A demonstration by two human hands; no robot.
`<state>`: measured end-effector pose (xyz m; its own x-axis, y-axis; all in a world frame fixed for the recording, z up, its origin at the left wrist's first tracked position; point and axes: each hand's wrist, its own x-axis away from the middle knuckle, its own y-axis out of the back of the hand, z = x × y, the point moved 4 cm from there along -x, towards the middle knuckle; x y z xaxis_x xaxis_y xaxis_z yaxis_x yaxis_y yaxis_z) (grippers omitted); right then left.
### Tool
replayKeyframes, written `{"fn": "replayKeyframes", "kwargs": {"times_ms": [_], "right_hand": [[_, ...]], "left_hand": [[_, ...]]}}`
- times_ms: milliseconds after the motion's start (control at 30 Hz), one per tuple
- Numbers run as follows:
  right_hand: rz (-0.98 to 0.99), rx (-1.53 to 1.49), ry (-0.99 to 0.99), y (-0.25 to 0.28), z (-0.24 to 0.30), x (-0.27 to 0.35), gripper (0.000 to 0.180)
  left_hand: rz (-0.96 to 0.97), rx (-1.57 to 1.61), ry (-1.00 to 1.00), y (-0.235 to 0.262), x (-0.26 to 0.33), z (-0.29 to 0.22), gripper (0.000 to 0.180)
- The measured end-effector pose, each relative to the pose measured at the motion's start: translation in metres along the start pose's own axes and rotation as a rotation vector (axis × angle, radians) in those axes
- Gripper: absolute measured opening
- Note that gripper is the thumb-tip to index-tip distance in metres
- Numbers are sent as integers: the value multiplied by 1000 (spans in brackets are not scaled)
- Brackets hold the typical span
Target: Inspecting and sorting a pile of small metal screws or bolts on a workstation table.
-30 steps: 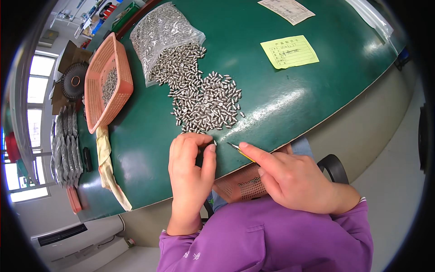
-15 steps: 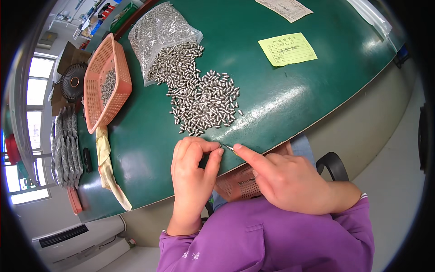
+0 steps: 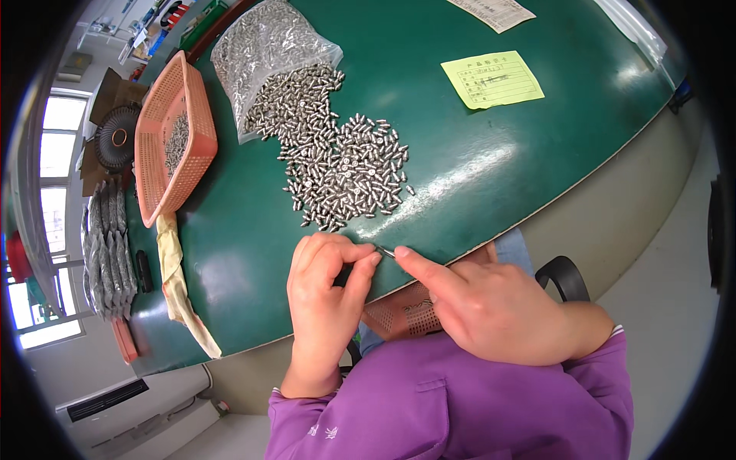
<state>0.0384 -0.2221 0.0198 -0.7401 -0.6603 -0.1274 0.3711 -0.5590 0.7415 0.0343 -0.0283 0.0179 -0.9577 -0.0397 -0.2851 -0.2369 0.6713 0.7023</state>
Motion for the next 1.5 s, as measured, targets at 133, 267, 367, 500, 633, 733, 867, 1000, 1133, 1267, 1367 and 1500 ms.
{"fn": "replayKeyframes", "kwargs": {"times_ms": [133,267,367,500,633,733,867,1000,1133,1267,1367,1500], "right_hand": [[-34,54,63,0,0,-2,60],[-13,44,27,-1,3,-1,61],[-58,-4,3,-2,-3,3,59],[-111,-49,-77,6,-9,9,57],[-128,-83,-74,8,-12,9,56],[-100,-25,-36,5,-8,8,57],[-63,-68,-42,3,-5,5,57],[-75,-62,-28,2,-7,4,58],[-102,-57,-7,3,-5,3,58],[-119,-75,-6,3,-3,0,58],[-114,-64,-17,1,-4,1,57],[-85,-35,-39,0,-1,1,58]], "left_hand": [[13,1,-9,0,-2,-1,18],[5,18,8,0,-2,0,17],[32,13,-45,1,4,-5,17],[258,95,-113,4,12,-20,21],[-58,-120,-54,10,4,-6,20],[-148,-242,-1,12,-3,10,17],[-121,-234,21,10,-5,10,17],[-7,-85,41,7,-2,6,16],[82,-76,-127,6,-2,-1,17],[14,26,51,6,0,-3,17],[10,-13,85,6,1,-1,17],[16,-46,12,2,1,2,17]]}}
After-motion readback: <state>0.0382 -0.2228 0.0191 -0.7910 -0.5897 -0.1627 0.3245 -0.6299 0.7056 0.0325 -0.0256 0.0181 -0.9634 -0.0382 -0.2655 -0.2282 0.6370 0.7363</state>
